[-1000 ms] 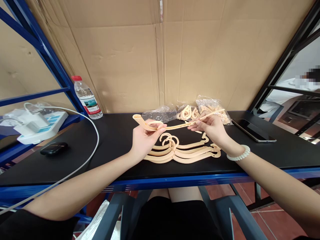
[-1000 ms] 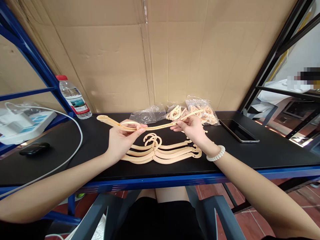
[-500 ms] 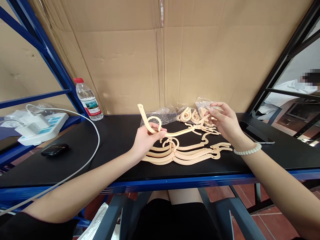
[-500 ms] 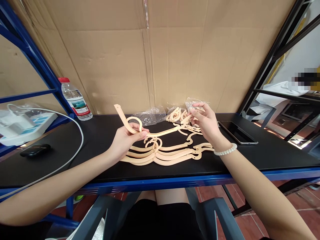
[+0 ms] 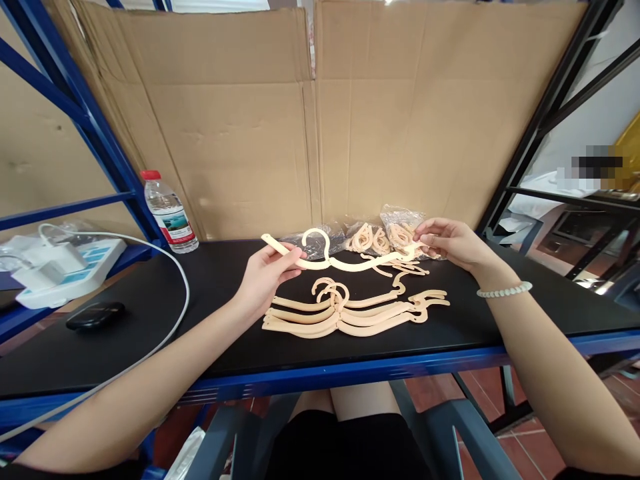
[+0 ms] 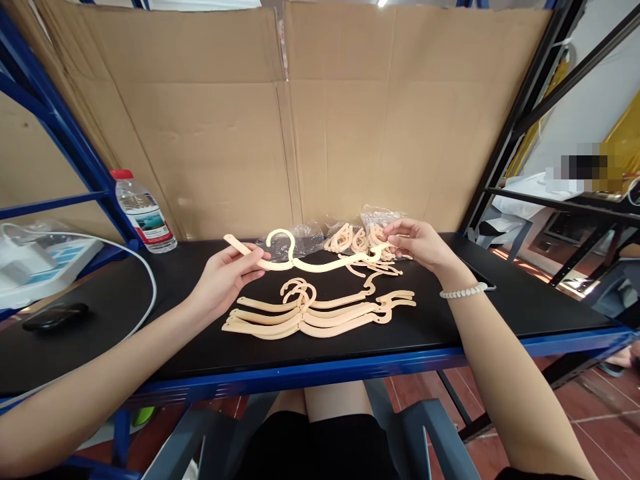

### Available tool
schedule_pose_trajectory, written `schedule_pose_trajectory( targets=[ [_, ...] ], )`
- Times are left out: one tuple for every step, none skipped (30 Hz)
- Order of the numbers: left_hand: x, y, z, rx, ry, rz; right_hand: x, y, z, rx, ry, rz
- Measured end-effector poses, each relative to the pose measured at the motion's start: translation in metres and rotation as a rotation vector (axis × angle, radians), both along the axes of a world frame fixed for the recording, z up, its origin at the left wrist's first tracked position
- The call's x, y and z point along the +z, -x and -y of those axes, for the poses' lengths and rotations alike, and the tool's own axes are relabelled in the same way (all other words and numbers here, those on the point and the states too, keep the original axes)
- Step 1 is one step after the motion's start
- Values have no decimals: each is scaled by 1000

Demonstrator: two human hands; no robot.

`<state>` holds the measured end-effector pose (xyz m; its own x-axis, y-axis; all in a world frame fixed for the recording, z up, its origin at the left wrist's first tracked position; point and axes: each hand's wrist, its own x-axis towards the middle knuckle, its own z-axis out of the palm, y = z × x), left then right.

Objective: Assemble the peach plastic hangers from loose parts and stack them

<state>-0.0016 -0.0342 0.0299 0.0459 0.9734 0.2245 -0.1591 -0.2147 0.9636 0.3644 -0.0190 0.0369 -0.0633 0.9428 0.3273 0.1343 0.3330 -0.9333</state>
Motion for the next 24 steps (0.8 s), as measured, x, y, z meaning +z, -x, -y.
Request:
schedule_pose_trajectory(
  targets=[
    [0, 5, -2, -11, 19, -2, 0, -3, 1, 30, 24, 44],
    [0, 10, -4, -23, 39, -8, 1, -6, 2, 68, 52, 89],
    [0, 17, -6, -43, 61, -24, 1, -8, 3, 113, 82, 135],
    [0, 23, -8, -67, 81, -58, 2, -9, 4, 161, 113, 179],
    [-1, 30, -9, -105, 97, -118, 2, -9, 4, 208, 143, 224],
    [-1, 36, -11, -155, 105, -207, 2, -8, 5, 254, 170, 268],
    [0, 43, -12, -199, 92, -308, 2, -7, 5, 293, 191, 308],
    [0, 48, -12, -228, 52, -411, 2, -5, 5, 328, 205, 346],
    [0, 52, -12, -251, 6, -509, 2, -3, 5, 358, 215, 381],
    [0, 55, -12, -265, -44, -594, 1, -2, 5, 388, 225, 411],
    [1, 57, -12, -279, -91, -666, 1, -1, 6, 419, 236, 439],
    [1, 58, -12, -298, -132, -723, 1, 0, 6, 450, 244, 464],
    [1, 59, -11, -325, -165, -768, 0, 1, 6, 480, 249, 489],
    [1, 58, -10, -359, -192, -803, 0, 1, 6, 506, 252, 510],
    [1, 58, -9, -392, -213, -830, 0, 1, 6, 522, 249, 525],
    [1, 57, -9, -418, -231, -848, -1, 0, 6, 526, 241, 535],
    [1, 56, -8, -436, -246, -862, -2, -1, 5, 521, 230, 544],
    [1, 55, -7, -442, -262, -874, -3, -1, 4, 510, 216, 556],
    [1, 55, -7, -441, -280, -886, -4, -2, 3, 499, 200, 577],
    [1, 55, -6, -435, -302, -897, -5, -3, 2, 489, 182, 606],
    [1, 54, -5, -431, -323, -910, -6, -3, 1, 481, 165, 643],
    [1, 54, -5, -428, -343, -924, -6, -3, 0, 473, 151, 681],
    [0, 54, -5, -427, -361, -940, -7, -4, -1, 465, 143, 716],
    [0, 54, -4, -426, -378, -959, -7, -3, -2, 457, 137, 746]
  ],
)
